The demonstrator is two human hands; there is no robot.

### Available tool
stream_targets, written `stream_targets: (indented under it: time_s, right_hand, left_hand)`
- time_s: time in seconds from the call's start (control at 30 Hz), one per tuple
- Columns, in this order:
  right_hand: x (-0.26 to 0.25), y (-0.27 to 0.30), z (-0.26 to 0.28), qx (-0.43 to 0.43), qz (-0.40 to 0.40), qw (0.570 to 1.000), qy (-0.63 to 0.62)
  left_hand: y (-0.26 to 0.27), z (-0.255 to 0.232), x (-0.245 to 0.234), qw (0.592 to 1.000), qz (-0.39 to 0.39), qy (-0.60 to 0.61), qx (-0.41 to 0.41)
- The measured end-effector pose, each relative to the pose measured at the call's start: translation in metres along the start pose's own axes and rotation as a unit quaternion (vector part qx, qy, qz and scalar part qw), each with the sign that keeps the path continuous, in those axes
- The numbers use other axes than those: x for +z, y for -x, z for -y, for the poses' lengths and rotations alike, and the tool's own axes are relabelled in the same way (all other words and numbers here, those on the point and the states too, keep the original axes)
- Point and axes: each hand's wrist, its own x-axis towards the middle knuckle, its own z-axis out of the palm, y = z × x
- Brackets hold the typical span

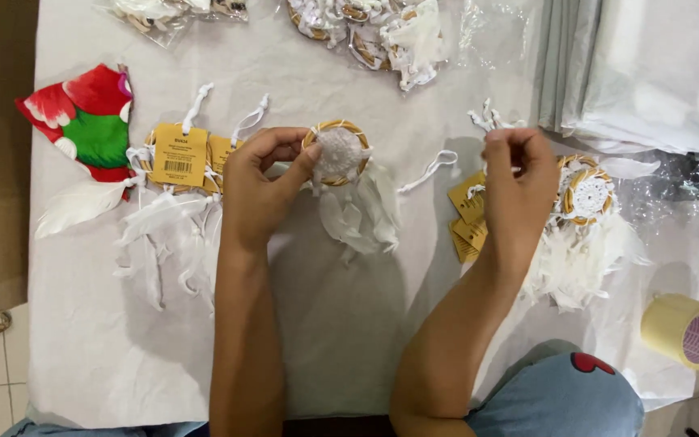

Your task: Attaching yellow tags to white feather ornaments by threading the hanging string through the tag hole.

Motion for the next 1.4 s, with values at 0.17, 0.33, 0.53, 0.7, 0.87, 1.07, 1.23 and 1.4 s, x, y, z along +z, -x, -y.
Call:
stream_targets:
  time_s: [0.17,0.33,0.53,0.7,0.87,1.07,1.23,1.4]
  right_hand:
    - [0.012,0.000,0.015,0.197,0.090,0.924,0.316]
    - [0.030,-0.003,-0.028,0.161,0.124,0.927,0.317]
    - [0.017,0.001,0.011,0.080,0.095,0.980,-0.153]
    - [0.011,0.001,-0.001,0.102,0.056,0.928,-0.353]
    - [-0.018,0.006,0.006,0.107,0.065,0.896,-0.426]
    - [-0.100,0.052,0.069,-0.038,-0.188,0.956,-0.222]
    - [-0.107,0.060,0.075,0.097,-0.077,0.992,0.013]
    - [-0.094,0.049,0.024,0.196,0.037,0.960,0.199]
  left_hand:
    - [-0.001,0.001,0.001,1.000,0.006,0.001,-0.015]
    - [-0.002,0.003,0.000,0.999,0.016,0.000,-0.042]
    - [-0.001,-0.002,0.003,0.999,0.019,0.001,-0.035]
    - [-0.002,0.002,0.006,0.999,0.025,-0.002,-0.043]
    - [-0.002,-0.002,0.003,0.998,0.041,-0.006,-0.052]
    - [-0.003,-0.004,0.006,0.993,0.062,-0.089,-0.042]
    - [-0.003,-0.001,0.009,0.992,0.082,-0.094,-0.026]
    - [-0.001,-0.005,0.010,0.990,0.086,-0.113,-0.018]
